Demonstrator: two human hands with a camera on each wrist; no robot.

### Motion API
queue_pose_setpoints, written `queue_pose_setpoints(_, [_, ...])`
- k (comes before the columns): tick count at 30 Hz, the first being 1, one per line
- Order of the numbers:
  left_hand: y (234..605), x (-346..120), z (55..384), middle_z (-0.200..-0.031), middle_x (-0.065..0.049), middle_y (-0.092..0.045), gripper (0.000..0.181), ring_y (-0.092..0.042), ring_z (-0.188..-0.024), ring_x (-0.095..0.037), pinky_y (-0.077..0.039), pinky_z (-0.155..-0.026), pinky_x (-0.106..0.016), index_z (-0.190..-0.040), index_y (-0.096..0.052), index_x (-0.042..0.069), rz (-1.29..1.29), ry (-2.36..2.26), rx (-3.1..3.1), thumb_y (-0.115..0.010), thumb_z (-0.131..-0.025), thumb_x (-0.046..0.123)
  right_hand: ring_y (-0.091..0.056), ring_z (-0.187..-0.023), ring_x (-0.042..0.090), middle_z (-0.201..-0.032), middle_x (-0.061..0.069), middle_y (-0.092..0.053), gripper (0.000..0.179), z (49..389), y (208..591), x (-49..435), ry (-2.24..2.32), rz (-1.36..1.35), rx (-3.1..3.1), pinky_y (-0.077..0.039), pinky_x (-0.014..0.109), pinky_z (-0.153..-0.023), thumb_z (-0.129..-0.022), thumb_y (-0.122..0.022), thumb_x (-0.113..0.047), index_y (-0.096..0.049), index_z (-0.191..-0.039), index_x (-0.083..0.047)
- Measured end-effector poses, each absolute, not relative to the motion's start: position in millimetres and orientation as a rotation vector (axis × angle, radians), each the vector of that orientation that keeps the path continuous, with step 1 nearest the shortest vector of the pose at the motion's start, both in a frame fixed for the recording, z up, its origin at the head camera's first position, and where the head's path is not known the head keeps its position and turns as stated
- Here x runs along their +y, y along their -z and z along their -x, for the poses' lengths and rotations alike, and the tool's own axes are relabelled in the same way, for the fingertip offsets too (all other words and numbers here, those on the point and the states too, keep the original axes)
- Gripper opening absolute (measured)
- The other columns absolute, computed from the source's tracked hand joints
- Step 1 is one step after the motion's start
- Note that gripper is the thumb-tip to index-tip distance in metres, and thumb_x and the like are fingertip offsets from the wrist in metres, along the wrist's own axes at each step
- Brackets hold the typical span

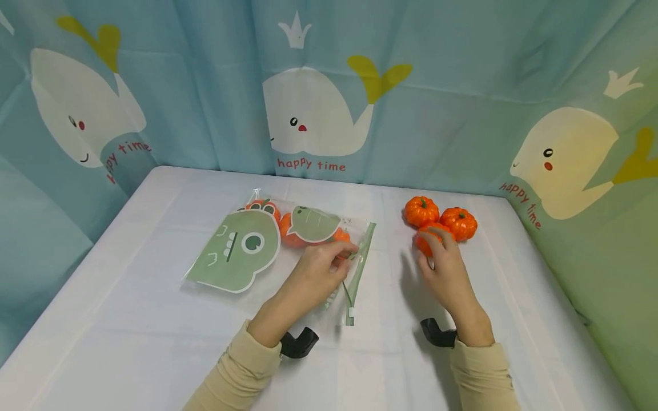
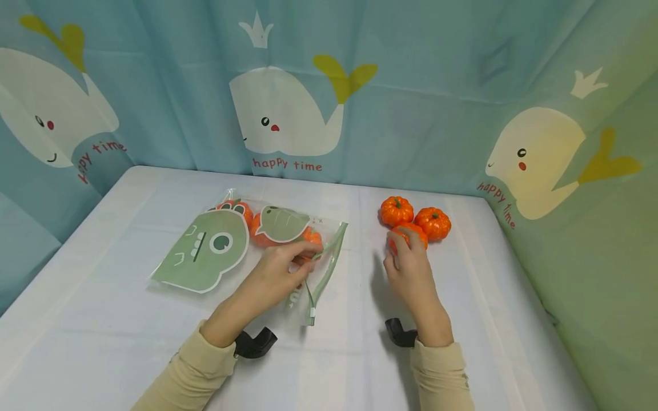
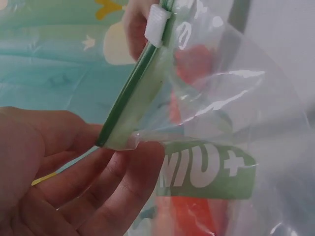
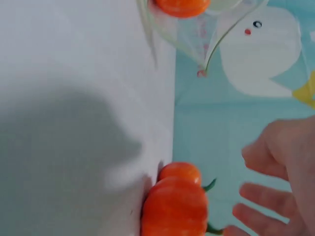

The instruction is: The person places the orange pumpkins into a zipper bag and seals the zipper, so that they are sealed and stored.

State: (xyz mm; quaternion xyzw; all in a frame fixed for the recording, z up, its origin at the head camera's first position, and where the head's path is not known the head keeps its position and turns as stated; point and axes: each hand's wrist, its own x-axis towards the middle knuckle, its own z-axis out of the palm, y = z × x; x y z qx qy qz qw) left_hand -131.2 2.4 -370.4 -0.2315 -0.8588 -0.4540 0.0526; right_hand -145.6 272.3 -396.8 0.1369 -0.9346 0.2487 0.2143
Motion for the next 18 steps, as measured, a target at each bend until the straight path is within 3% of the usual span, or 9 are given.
queue_pose_setpoints(12, [371.9,4.6,132.3,-0.11,-0.008,-0.073,0.032,-0.068,-0.089,-0.017,-0.054,-0.076,-0.026,-0.122,-0.068,0.007,0.706,1.427,-2.713,-0.065,-0.091,0.002,-0.035,-0.13,0.055,-0.142,0.036,-0.036,0.052,157.5,407.6,285.4,-0.68,-0.125,-2.635,-0.034,0.067,-0.107,-0.085,-0.066,0.002,-0.047,-0.132,0.016])
queue_pose_setpoints(18, [373.1,5.9,133.2,-0.113,-0.012,-0.072,0.036,-0.067,-0.085,-0.015,-0.052,-0.07,-0.021,-0.124,-0.066,0.005,0.736,1.458,-2.765,-0.067,-0.088,0.0,-0.025,-0.137,0.054,-0.148,0.033,-0.03,0.058,161.1,414.7,285.5,-0.661,-0.054,-2.78,-0.029,0.07,-0.109,-0.087,-0.065,-0.005,-0.043,-0.139,0.01])
